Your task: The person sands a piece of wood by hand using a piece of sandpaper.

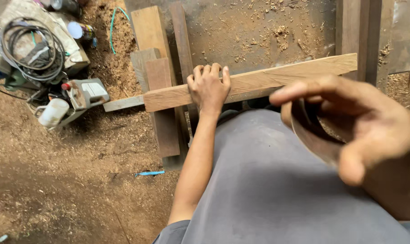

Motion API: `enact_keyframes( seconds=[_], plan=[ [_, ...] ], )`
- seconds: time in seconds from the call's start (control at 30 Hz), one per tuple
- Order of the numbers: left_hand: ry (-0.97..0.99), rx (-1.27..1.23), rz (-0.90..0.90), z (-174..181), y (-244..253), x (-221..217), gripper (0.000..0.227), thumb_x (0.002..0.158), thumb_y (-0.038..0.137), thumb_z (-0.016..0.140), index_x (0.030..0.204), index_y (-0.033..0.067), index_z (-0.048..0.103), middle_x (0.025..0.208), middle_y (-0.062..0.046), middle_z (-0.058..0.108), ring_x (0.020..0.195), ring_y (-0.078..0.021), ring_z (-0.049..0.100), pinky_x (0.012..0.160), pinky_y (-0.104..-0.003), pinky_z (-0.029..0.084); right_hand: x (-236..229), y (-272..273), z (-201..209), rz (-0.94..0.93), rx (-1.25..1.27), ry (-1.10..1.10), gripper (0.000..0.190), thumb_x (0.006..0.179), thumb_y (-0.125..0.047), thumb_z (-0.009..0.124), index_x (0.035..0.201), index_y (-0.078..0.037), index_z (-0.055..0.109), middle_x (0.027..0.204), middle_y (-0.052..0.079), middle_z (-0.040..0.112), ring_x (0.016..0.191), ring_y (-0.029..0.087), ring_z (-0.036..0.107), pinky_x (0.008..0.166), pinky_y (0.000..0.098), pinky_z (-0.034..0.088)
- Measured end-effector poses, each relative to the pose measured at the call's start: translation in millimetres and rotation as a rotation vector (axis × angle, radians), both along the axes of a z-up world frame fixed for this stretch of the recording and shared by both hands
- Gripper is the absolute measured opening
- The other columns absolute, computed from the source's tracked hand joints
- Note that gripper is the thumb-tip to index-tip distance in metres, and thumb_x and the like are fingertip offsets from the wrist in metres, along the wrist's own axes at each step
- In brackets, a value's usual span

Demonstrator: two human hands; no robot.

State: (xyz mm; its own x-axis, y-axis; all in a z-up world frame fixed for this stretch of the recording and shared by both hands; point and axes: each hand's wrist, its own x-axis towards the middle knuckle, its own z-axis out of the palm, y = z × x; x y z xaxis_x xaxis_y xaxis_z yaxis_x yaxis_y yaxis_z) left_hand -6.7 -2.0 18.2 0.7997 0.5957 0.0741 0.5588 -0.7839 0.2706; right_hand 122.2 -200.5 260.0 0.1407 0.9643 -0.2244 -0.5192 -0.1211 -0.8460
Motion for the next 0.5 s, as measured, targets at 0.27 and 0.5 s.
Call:
enact_keyframes(
  seconds=[0.27, 0.5],
  plan=[
    [0.024, -0.002, -0.006, 2, 2, 2, 0.026, 0.093, 0.039, 0.065, 0.091, 0.0147, 0.075, 0.095, -0.006, 0.075, 0.109, -0.0277, 0.063, 0.088, -0.046, 0.043, -25, -5, 26, -0.064, -0.124, 0.327, 0.122, 0.065, -0.066, 0.087, 0.141, 0.022, 0.048, 0.077, 0.009, 0.050, 0.068, 0.018, 0.043, 0.057, 0.0356, 0.033],
    [-0.007, -0.016, 0.008, 0, 0, 0, 0.025, 0.092, 0.037, 0.065, 0.093, 0.0146, 0.076, 0.096, -0.005, 0.076, 0.111, -0.0286, 0.062, 0.092, -0.045, 0.044, -6, 12, -18, 0.002, 0.035, 0.140, 0.104, 0.088, -0.069, 0.067, 0.149, 0.013, 0.047, 0.077, -0.003, 0.046, 0.070, 0.011, 0.043, 0.063, 0.0300, 0.034]
  ],
)
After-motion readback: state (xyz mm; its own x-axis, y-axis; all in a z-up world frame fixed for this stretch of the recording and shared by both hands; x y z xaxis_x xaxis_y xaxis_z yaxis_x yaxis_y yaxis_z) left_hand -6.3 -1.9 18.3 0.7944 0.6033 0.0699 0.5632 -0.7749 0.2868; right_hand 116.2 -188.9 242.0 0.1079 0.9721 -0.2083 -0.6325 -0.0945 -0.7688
